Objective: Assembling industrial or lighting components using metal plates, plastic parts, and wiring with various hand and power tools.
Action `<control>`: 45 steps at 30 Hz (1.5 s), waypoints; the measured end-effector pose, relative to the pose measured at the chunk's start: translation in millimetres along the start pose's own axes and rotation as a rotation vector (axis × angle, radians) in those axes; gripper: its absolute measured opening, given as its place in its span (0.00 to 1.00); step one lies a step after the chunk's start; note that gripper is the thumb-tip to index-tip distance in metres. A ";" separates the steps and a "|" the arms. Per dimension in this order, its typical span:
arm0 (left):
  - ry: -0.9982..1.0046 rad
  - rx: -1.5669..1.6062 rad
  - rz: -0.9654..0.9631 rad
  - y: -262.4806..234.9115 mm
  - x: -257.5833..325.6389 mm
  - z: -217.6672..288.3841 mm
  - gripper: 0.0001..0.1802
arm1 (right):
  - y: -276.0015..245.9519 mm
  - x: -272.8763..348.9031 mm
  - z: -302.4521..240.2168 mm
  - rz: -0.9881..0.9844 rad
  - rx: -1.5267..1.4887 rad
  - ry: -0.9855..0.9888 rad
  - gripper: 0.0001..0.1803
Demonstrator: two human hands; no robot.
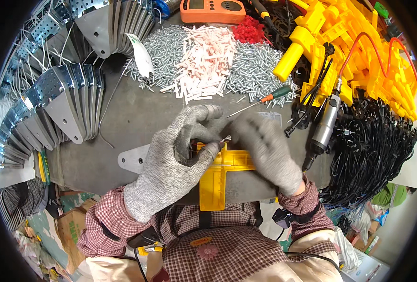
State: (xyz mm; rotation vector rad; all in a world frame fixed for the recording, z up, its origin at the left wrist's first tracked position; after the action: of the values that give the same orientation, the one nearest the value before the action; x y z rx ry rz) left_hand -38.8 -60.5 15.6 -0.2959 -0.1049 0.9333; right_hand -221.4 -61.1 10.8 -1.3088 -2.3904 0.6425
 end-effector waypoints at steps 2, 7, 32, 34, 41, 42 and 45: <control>0.011 -0.086 0.013 -2.6 -1.9 5.0 0.15 | -9.1 -0.9 2.0 0.066 -0.111 0.085 0.11; 0.009 -0.011 0.015 -2.9 3.0 -8.4 0.11 | -1.9 -7.9 1.2 -0.075 -0.211 0.127 0.13; -0.105 0.378 0.056 5.0 1.4 -3.0 0.11 | 6.5 -0.7 -2.6 0.069 -0.123 -0.139 0.10; 0.054 -0.146 -0.011 -1.0 -2.1 14.7 0.12 | 6.5 -1.2 -3.4 0.070 -0.102 -0.089 0.10; 0.334 -0.722 -0.049 3.1 13.3 29.2 0.14 | 14.8 -5.6 -2.0 -0.052 -0.305 0.090 0.11; 0.160 -0.401 -0.080 -4.1 10.1 24.9 0.15 | 14.9 -4.8 -8.3 0.001 -0.192 -0.020 0.11; -0.109 0.268 -0.138 -7.9 6.0 5.9 0.22 | 14.2 -4.1 -22.7 0.086 0.019 -0.250 0.12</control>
State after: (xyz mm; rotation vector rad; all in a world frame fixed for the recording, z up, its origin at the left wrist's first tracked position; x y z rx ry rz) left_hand -30.3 -59.0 23.3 0.0105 -0.0982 0.8149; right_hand -198.1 -52.8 22.0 -1.4023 -2.5243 0.8993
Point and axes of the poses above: each hand's wrist, its own x-axis away from the middle knuckle, its own y-axis out of the palm, z = x × y, the point moved 5 cm from there along -x, towards the middle knuckle, and after that the axes turned 13 degrees about -z, right-handed, at the moved point
